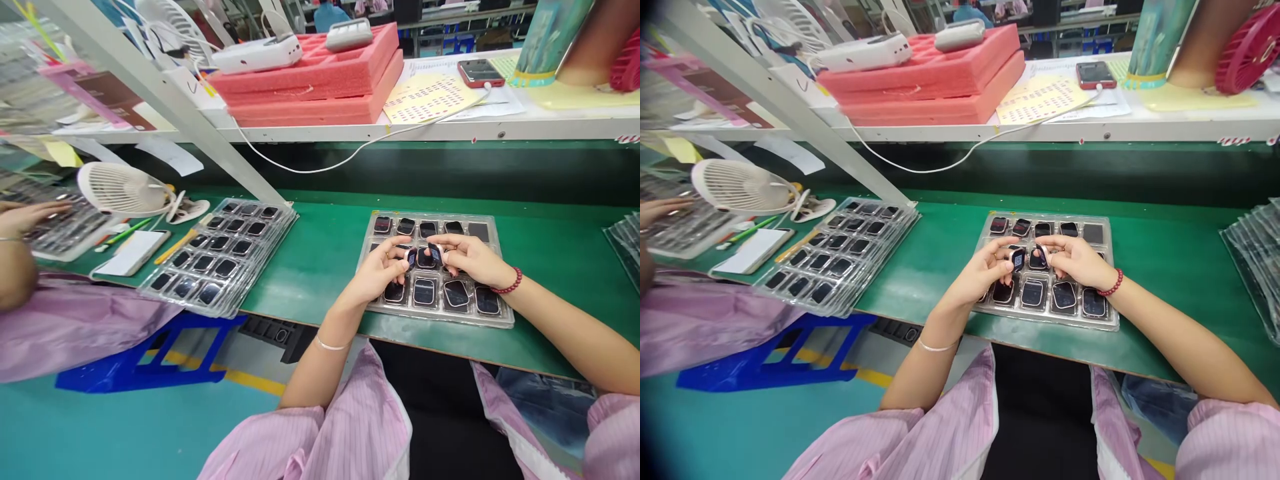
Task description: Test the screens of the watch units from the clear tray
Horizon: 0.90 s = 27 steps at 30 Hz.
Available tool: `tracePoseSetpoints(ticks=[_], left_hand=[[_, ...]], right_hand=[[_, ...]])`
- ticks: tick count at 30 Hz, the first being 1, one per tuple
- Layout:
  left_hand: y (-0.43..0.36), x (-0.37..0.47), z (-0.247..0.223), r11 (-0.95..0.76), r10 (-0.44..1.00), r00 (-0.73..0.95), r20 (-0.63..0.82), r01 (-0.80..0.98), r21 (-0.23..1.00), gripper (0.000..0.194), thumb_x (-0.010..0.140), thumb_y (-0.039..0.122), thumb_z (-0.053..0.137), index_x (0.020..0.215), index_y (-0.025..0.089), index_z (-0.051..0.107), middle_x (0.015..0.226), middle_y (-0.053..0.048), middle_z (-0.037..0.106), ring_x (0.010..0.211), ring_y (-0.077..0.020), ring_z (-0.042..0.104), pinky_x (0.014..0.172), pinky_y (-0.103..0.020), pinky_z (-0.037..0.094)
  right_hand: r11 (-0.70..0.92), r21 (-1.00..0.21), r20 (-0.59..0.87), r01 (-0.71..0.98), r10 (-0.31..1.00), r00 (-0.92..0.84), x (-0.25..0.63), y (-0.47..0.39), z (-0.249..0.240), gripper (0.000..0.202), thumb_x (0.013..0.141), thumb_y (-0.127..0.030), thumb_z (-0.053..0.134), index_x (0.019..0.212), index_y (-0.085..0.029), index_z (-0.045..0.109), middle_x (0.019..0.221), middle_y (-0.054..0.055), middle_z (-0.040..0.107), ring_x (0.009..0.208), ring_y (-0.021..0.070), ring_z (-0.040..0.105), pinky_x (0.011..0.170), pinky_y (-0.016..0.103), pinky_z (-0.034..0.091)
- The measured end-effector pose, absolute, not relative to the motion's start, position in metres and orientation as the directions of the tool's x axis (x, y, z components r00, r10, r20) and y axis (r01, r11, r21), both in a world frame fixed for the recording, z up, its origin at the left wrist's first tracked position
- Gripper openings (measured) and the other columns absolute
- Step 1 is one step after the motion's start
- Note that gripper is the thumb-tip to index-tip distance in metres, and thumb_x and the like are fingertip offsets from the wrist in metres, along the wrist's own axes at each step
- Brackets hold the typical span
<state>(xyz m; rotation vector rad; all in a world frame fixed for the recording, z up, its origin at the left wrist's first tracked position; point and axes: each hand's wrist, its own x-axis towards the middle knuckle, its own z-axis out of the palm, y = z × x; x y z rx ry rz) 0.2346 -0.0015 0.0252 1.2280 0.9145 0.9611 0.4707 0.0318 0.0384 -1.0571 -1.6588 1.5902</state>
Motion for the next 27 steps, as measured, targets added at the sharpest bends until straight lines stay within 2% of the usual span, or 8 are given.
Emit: tracePoseSetpoints(ticks=[5, 10, 12, 14, 17, 22, 27], left_hand=[[-0.002, 0.235, 0.027, 0.093, 0.944, 0.324, -0.058, -0.095, 0.991, 0.057, 0.079, 0.036, 0.075, 0.128, 0.018, 0.051, 0.092, -0.002, 0.064, 0.056, -0.0056, 0.056, 0.056, -0.021, 0.048], [-0.001, 0.236, 0.026, 0.091, 0.95, 0.307, -0.065, -0.07, 0.993, 0.054, 0.08, 0.036, 0.073, 0.127, 0.017, 0.054, 0.096, -0.005, 0.066, 0.062, -0.0086, 0.063, 0.053, -0.019, 0.044], [-0.001, 0.237, 0.028, 0.096, 0.957, 0.28, -0.074, -0.069, 0.993, 0.051, 0.083, 0.037, 0.07, 0.126, 0.016, 0.055, 0.097, -0.006, 0.066, 0.069, -0.0118, 0.068, 0.054, -0.019, 0.044], [-0.001, 0.238, 0.03, 0.103, 0.965, 0.249, -0.082, -0.074, 0.992, 0.047, 0.086, 0.035, 0.066, 0.127, 0.016, 0.055, 0.1, -0.008, 0.067, 0.079, -0.0153, 0.07, 0.059, -0.02, 0.048], [-0.003, 0.24, 0.034, 0.111, 0.967, 0.239, -0.09, -0.074, 0.991, 0.047, 0.082, 0.028, 0.067, 0.126, 0.017, 0.054, 0.107, -0.009, 0.068, 0.083, -0.0158, 0.071, 0.063, -0.021, 0.05], [-0.007, 0.242, 0.039, 0.12, 0.962, 0.251, -0.109, -0.027, 0.992, 0.044, 0.076, 0.017, 0.066, 0.118, 0.015, 0.054, 0.086, -0.004, 0.069, 0.062, -0.0099, 0.064, 0.053, -0.019, 0.042], [-0.007, 0.243, 0.036, 0.115, 0.957, 0.274, -0.094, -0.06, 0.992, 0.052, 0.071, 0.011, 0.065, 0.122, 0.018, 0.052, 0.092, -0.004, 0.069, 0.072, -0.0115, 0.066, 0.058, -0.02, 0.043]], right_hand=[[-0.03, -0.99, -0.096, 0.138, 0.857, -0.506, 0.47, 0.031, 0.038, 0.05, 0.08, -0.029, 0.068, 0.126, -0.012, 0.064, 0.059, -0.001, 0.064, 0.048, 0.0119, 0.057, 0.051, 0.026, 0.049], [-0.074, -0.993, -0.109, 0.089, 0.847, -0.52, 0.47, 0.033, 0.036, 0.05, 0.083, -0.025, 0.065, 0.131, -0.012, 0.06, 0.055, -0.002, 0.063, 0.05, 0.0139, 0.062, 0.055, 0.028, 0.055], [-0.117, -0.992, -0.127, 0.052, 0.842, -0.525, 0.47, 0.034, 0.036, 0.052, 0.084, -0.025, 0.065, 0.134, -0.013, 0.057, 0.065, 0.001, 0.069, 0.057, 0.0155, 0.068, 0.059, 0.029, 0.059], [-0.15, -0.989, -0.135, 0.014, 0.842, -0.522, 0.47, 0.035, 0.035, 0.053, 0.084, -0.024, 0.064, 0.136, -0.016, 0.055, 0.084, 0.006, 0.074, 0.071, 0.0176, 0.073, 0.065, 0.03, 0.061], [-0.141, -0.99, -0.113, -0.012, 0.838, -0.534, 0.47, 0.035, 0.036, 0.052, 0.081, -0.019, 0.065, 0.132, -0.021, 0.056, 0.106, 0.008, 0.074, 0.088, 0.0199, 0.075, 0.072, 0.031, 0.062], [-0.045, -0.996, -0.084, 0.083, 0.819, -0.567, 0.47, 0.031, 0.038, 0.035, 0.077, -0.016, 0.064, 0.112, -0.018, 0.063, 0.102, 0.008, 0.074, 0.08, 0.0186, 0.073, 0.068, 0.031, 0.061], [0.014, -0.993, -0.052, 0.113, 0.826, -0.562, 0.468, 0.03, 0.037, 0.04, 0.074, -0.016, 0.064, 0.114, -0.019, 0.062, 0.11, 0.009, 0.071, 0.085, 0.0208, 0.072, 0.066, 0.032, 0.06]])
